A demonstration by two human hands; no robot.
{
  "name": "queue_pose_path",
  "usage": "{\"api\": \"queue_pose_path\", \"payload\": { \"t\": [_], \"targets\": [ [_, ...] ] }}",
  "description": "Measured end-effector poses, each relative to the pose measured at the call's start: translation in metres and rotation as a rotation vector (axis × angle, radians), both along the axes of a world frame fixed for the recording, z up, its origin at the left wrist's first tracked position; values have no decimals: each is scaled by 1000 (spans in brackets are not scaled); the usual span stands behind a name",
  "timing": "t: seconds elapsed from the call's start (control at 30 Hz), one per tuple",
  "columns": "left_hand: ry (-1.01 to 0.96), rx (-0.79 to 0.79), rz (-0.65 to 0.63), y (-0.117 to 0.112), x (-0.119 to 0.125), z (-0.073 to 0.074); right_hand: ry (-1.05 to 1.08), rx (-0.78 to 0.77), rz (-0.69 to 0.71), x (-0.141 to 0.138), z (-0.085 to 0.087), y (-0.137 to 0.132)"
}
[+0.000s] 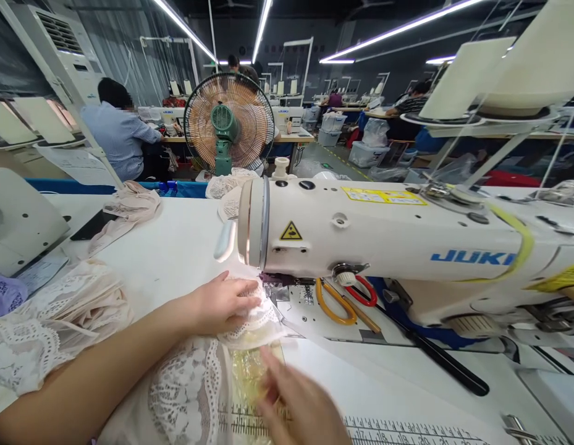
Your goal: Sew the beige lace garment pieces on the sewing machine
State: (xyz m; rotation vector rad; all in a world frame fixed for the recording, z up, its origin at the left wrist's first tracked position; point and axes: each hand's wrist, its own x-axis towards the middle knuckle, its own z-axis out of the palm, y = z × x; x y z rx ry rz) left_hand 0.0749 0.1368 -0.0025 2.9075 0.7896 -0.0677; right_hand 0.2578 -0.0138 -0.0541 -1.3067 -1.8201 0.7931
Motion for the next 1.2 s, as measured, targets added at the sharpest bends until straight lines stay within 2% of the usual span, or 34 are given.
{"api": "queue_pose_path", "payload": {
  "t": [0.03, 0.1, 0.2, 0.33, 0.43, 0.57, 0.77, 1.0, 1.2],
  "targets": [
    [-15, -8, -32, -1, -1, 1, -244, 184, -40, 11, 2, 9],
    [-36, -23, -103, -4, -1, 2, -582, 403, -123, 26, 6, 28],
    [-26, -60, -174, -13, 3, 6, -766, 534, -85, 32, 11, 51],
    [22, -45, -193, -25, 7, 16, -682, 585, 16, 23, 11, 58],
    [19, 1, -215, -29, 8, 17, -594, 593, 83, 20, 9, 53],
    [-7, 118, -208, -32, 7, 7, -556, 549, 93, 20, 8, 50],
    [-106, 303, -210, -34, 7, -11, -640, 579, 54, 14, 6, 56],
    [-263, 324, -243, -24, 10, -28, -762, 612, 62, 14, 10, 69],
    [-179, 290, -234, -14, 9, -23, -814, 649, 16, 10, 12, 82]
  ]
}}
